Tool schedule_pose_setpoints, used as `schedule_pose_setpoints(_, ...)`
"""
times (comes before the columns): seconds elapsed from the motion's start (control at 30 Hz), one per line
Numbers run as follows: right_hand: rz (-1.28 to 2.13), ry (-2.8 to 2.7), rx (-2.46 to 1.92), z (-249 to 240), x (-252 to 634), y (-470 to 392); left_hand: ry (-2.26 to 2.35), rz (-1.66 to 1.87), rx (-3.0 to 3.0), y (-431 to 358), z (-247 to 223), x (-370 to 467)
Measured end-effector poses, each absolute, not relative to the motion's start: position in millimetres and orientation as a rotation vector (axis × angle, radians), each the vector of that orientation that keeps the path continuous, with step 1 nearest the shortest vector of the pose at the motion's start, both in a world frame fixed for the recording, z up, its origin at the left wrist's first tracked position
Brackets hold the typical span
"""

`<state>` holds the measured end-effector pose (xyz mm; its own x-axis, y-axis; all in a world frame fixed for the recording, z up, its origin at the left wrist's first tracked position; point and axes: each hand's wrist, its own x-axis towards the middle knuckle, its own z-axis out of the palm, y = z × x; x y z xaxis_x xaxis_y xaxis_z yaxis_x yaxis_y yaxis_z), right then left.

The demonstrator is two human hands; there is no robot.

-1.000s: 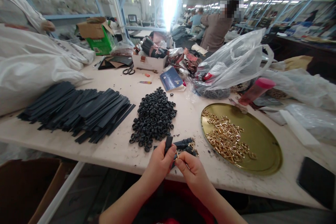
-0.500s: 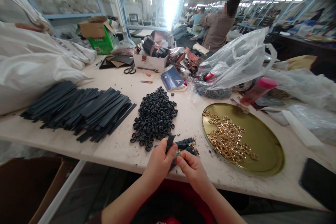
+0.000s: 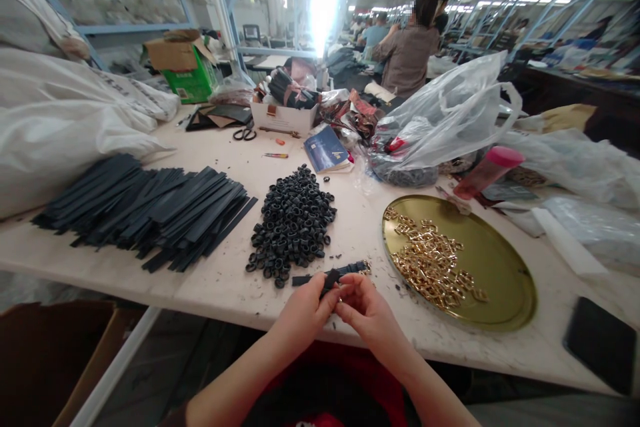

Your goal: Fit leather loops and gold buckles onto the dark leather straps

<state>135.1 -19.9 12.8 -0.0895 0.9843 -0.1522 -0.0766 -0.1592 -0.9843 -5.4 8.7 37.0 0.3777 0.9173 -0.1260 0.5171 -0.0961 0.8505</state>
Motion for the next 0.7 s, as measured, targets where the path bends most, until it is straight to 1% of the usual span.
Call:
schedule_pose_setpoints(0.1, 1.561, -0.984, -1.149, 11.1, 134.6, -16.3, 1.176, 0.560, 1.596, 8.3, 37.0, -7.5)
schedule_pose_setpoints(0.2, 1.599, -0.733, -1.145, 11.8, 136.4, -13.1, 1.149, 0.530, 1.503, 8.8, 40.2, -12.4)
schedule_pose_setpoints(0.33, 1.626, -0.408, -1.077, 12.8, 133.6, -12.4, 1.155, 0.430, 1.772, 7.2, 47.6, -16.9)
schedule_pose_setpoints(0.43, 1.618, -0.521, -1.113, 13.5, 126.7, -15.6, 1.077, 0.398, 1.906, 5.0, 50.9, -16.4)
schedule_pose_setpoints(0.57, 1.489, -0.697, -1.190, 15.2, 122.3, -18.9, 1.043, 0.371, 1.945, 5.0, 51.8, -15.0)
schedule_pose_setpoints(0.7, 1.414, -0.615, -1.153, 15.5, 129.0, -14.6, 1.088, 0.365, 1.889, 4.8, 53.5, -15.8)
